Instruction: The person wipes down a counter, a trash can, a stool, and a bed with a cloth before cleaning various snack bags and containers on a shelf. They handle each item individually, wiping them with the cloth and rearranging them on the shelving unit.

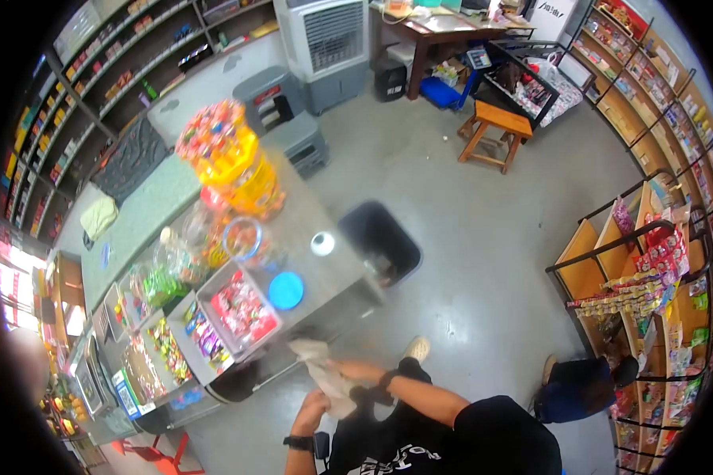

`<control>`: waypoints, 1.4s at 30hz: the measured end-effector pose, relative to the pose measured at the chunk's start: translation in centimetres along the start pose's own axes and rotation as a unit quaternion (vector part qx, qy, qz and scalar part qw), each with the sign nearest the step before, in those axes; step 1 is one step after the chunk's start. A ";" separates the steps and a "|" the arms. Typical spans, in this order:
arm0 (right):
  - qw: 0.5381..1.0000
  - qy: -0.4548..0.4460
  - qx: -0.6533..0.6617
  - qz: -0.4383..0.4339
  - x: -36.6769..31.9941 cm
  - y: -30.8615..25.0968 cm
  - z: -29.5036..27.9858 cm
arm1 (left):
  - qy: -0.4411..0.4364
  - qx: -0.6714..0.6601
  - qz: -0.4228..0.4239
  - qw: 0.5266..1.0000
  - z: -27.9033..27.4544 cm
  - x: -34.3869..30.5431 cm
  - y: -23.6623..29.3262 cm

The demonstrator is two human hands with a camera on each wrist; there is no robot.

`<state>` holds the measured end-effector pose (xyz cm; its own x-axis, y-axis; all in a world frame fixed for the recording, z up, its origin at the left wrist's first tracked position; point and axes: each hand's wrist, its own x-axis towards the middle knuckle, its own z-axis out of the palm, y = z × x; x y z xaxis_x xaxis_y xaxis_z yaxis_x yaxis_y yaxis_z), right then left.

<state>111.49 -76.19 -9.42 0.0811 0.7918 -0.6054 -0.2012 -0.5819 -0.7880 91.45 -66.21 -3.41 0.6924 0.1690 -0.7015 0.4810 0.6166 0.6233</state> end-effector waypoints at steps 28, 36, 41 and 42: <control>0.891 0.422 -0.044 -0.163 -38.4 -12.7 -56.0 | -0.049 -0.051 0.254 0.965 52.7 28.3 26.2; 0.784 0.582 0.090 -0.195 -42.5 -14.8 -74.3 | 0.004 -0.050 0.294 0.954 66.2 42.1 36.1; 0.752 0.627 0.082 -0.185 -42.6 -11.2 -85.1 | -0.043 -0.075 0.252 0.964 73.8 48.6 40.1; 0.740 0.635 0.096 -0.200 -42.7 -10.6 -86.8 | -0.049 -0.075 0.249 0.964 75.1 50.0 40.5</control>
<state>194.86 -119.99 15.05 0.9991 0.0092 -0.0408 -0.0379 -0.2143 -0.9760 185.92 -90.53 12.70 0.8687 0.4031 -0.2878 -0.0015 0.5832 0.8123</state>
